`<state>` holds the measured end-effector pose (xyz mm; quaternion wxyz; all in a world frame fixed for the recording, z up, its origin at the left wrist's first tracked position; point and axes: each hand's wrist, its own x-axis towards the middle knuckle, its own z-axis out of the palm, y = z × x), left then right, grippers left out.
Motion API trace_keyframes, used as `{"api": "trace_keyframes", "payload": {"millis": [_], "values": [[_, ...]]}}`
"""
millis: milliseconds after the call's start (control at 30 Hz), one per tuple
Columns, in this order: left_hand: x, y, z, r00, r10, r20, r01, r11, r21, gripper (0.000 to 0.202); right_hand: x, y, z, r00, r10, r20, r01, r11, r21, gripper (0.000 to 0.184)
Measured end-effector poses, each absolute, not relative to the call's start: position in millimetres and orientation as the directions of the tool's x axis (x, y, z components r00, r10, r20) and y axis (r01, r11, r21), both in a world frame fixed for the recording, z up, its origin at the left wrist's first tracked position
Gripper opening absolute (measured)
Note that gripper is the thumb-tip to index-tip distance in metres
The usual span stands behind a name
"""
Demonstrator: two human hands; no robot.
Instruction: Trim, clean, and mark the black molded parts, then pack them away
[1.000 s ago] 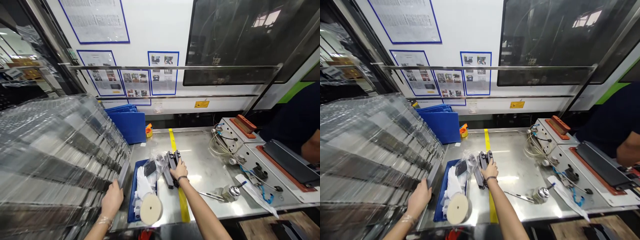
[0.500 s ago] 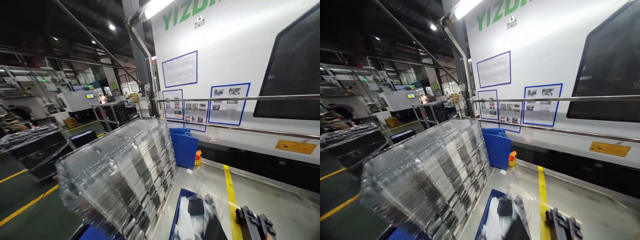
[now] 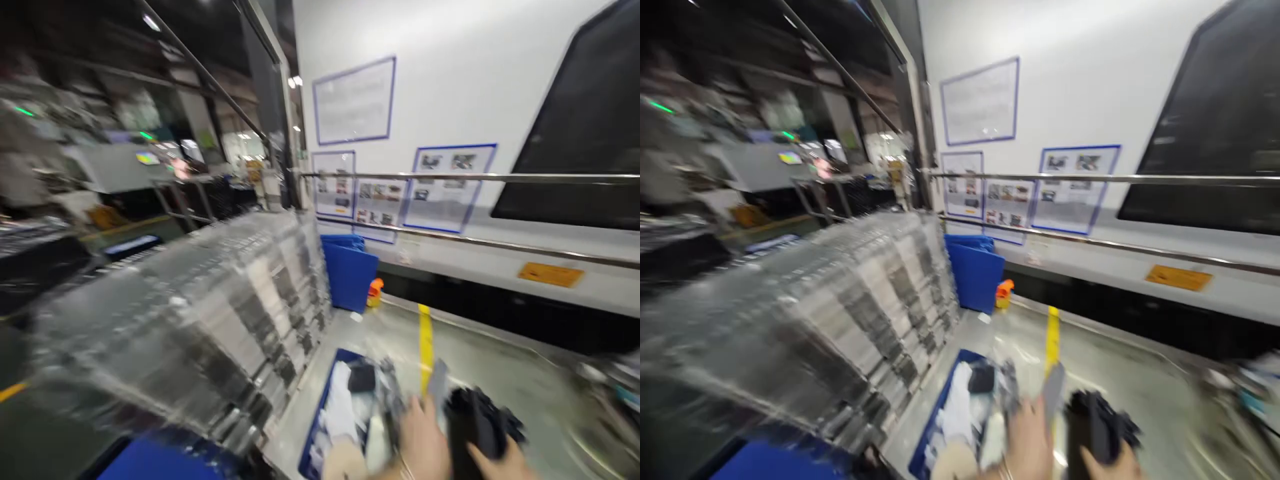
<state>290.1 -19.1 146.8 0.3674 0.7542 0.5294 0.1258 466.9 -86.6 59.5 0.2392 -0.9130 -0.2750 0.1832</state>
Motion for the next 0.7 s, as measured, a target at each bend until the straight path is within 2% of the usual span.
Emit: {"api": "trace_keyframes", "payload": {"millis": [33,100,233,333,433,533,633,700], "values": [[307,-22,149,0.391,0.897,-0.206,0.773,-0.198,0.603,0.055,467,-88,67,0.788,0.573,-0.223,0.398,-0.752,-0.526,0.113],[337,-19,145,0.366,0.91,-0.194,0.786,-0.191,0.588,0.056,471,-87,69,0.82,0.527,-0.225,0.38,-0.794,-0.475,0.1],[379,-9,117,0.352,0.908,-0.227,0.803,-0.169,0.571,0.049,478,-78,47,0.868,0.458,-0.193,0.362,-0.849,-0.385,0.091],[376,-17,102,0.322,0.92,-0.225,0.818,-0.151,0.556,0.045,472,-73,36,0.855,0.491,-0.165,0.407,-0.834,-0.374,0.088],[348,-36,94,0.348,0.926,-0.143,0.8,-0.214,0.561,0.042,461,-69,32,0.824,0.547,-0.146,0.465,-0.801,-0.377,0.089],[317,-51,85,0.281,0.95,-0.132,0.788,-0.15,0.597,0.052,451,-67,30,0.797,0.587,-0.141,0.505,-0.776,-0.378,0.09],[306,-44,71,0.165,0.943,-0.289,0.781,0.054,0.623,0.076,440,-68,32,0.777,0.613,-0.142,0.527,-0.758,-0.384,0.092],[312,-30,62,0.124,0.918,-0.377,0.789,0.139,0.598,0.086,432,-70,35,0.766,0.626,-0.143,0.536,-0.746,-0.395,0.091]]}}
